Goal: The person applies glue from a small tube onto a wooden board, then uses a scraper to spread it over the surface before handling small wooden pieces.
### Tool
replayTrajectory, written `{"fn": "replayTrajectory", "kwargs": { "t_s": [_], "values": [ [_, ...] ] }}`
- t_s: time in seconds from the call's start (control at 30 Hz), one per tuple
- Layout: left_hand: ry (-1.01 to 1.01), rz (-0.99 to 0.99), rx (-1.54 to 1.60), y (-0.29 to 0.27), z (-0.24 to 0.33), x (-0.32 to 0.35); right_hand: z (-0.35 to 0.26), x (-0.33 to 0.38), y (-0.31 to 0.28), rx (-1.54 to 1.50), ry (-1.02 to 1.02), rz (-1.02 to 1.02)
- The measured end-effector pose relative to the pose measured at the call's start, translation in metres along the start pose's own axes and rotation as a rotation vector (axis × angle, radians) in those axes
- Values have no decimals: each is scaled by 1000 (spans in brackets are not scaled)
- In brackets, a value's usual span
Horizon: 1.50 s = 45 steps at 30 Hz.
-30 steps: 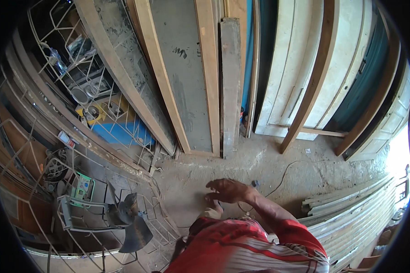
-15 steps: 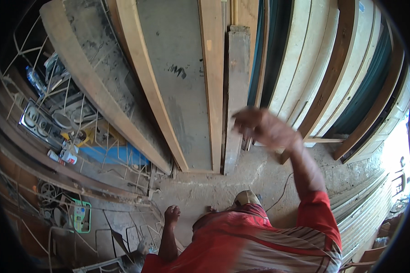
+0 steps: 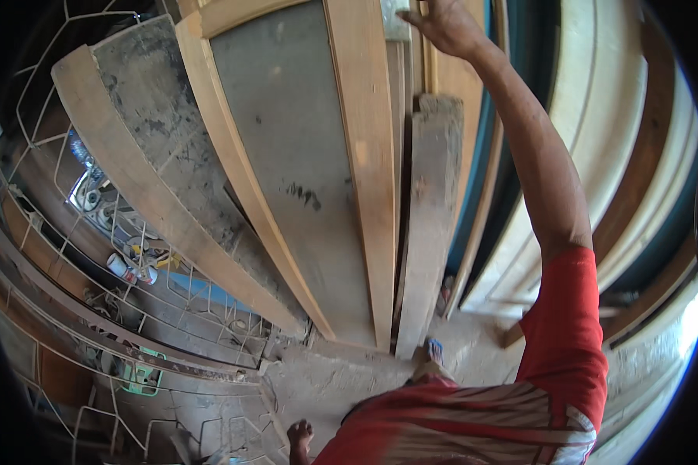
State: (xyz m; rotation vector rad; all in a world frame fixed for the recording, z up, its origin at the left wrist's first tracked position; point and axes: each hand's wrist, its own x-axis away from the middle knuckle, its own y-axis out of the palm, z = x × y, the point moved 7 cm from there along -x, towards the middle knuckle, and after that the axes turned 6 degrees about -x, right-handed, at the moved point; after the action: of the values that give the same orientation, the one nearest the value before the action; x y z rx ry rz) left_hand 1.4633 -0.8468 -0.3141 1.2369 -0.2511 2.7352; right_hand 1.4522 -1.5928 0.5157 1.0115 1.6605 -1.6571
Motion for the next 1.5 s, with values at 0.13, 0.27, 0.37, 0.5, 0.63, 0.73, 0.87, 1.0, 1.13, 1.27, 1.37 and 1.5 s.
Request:
{"fn": "replayTrajectory", "kwargs": {
  "t_s": [0.13,0.27,0.37,0.5,0.63,0.73,0.87,1.0,1.13,1.27,1.37,1.5],
  "values": [
    [26,-60,40,67,-63,19,19,-29,27,-39,-319,-43],
    [493,39,-913,132,-75,65,31,-46,54,-7,-624,45],
    [351,77,-921,177,-82,74,45,-59,63,-72,-654,72],
    [133,97,-571,226,-69,81,56,-62,78,-36,-543,-23],
    [97,117,-471,258,-55,98,48,-57,85,62,-578,33],
    [86,137,-447,269,-53,110,45,-64,92,148,-564,-2],
    [64,147,-428,283,-53,120,61,-71,67,34,-495,254],
    [51,170,-413,284,-52,129,70,-74,49,-32,-460,480],
    [149,267,-392,256,-28,156,72,-73,32,-116,-294,516],
    [637,352,-972,333,191,135,105,-32,-54,-116,-403,910],
    [876,528,-691,354,355,300,66,2,-37,-448,-510,857],
    [1412,-42,-130,450,489,408,-9,73,-13,-543,-700,531]
  ]
}}
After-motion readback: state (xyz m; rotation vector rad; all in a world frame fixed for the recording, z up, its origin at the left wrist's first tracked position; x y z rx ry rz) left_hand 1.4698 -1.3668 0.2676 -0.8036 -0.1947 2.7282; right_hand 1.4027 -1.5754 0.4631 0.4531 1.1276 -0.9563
